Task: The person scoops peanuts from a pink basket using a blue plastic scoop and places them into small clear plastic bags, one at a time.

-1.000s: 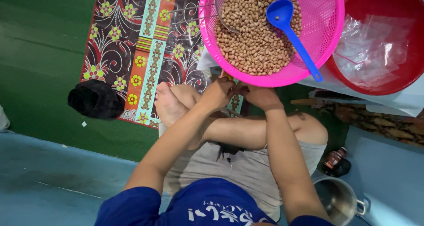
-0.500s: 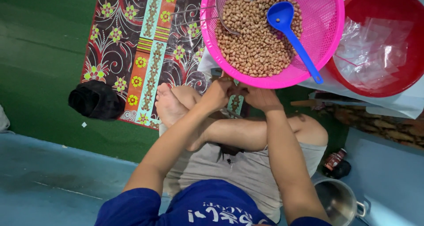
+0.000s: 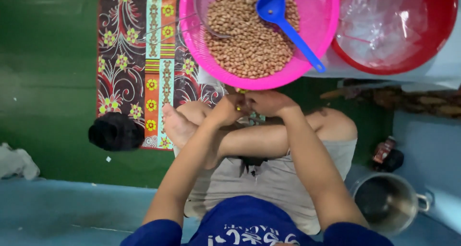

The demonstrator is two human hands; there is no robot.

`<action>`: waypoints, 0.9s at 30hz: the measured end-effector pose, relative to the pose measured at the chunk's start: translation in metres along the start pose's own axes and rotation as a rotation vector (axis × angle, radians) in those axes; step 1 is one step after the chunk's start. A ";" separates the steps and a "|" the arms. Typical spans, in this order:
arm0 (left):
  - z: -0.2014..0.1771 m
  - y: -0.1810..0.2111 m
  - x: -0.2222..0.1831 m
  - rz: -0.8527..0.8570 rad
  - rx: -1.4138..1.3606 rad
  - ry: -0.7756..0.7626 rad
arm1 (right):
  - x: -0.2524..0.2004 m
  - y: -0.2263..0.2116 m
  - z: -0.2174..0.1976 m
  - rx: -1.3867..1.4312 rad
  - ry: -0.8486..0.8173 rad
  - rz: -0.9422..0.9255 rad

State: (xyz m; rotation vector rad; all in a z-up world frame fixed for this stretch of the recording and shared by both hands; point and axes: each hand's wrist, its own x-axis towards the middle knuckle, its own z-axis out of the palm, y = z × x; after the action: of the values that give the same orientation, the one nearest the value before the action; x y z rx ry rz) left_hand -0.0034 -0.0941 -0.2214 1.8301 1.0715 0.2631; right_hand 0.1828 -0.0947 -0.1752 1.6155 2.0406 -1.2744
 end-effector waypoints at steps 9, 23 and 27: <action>0.000 -0.011 0.002 -0.116 -0.683 0.035 | -0.050 -0.008 -0.036 0.339 0.055 -0.180; -0.016 0.029 -0.004 -0.129 0.442 -0.432 | -0.118 -0.008 -0.071 0.816 -0.035 -0.967; 0.015 -0.030 0.008 -0.128 0.525 -0.448 | -0.157 0.022 -0.064 0.949 0.024 -1.099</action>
State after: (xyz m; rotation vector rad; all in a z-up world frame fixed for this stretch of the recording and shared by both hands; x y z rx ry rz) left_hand -0.0063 -0.0930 -0.2560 2.1239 0.9835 -0.5316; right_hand 0.2786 -0.1513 -0.0452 0.5076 2.5866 -2.8918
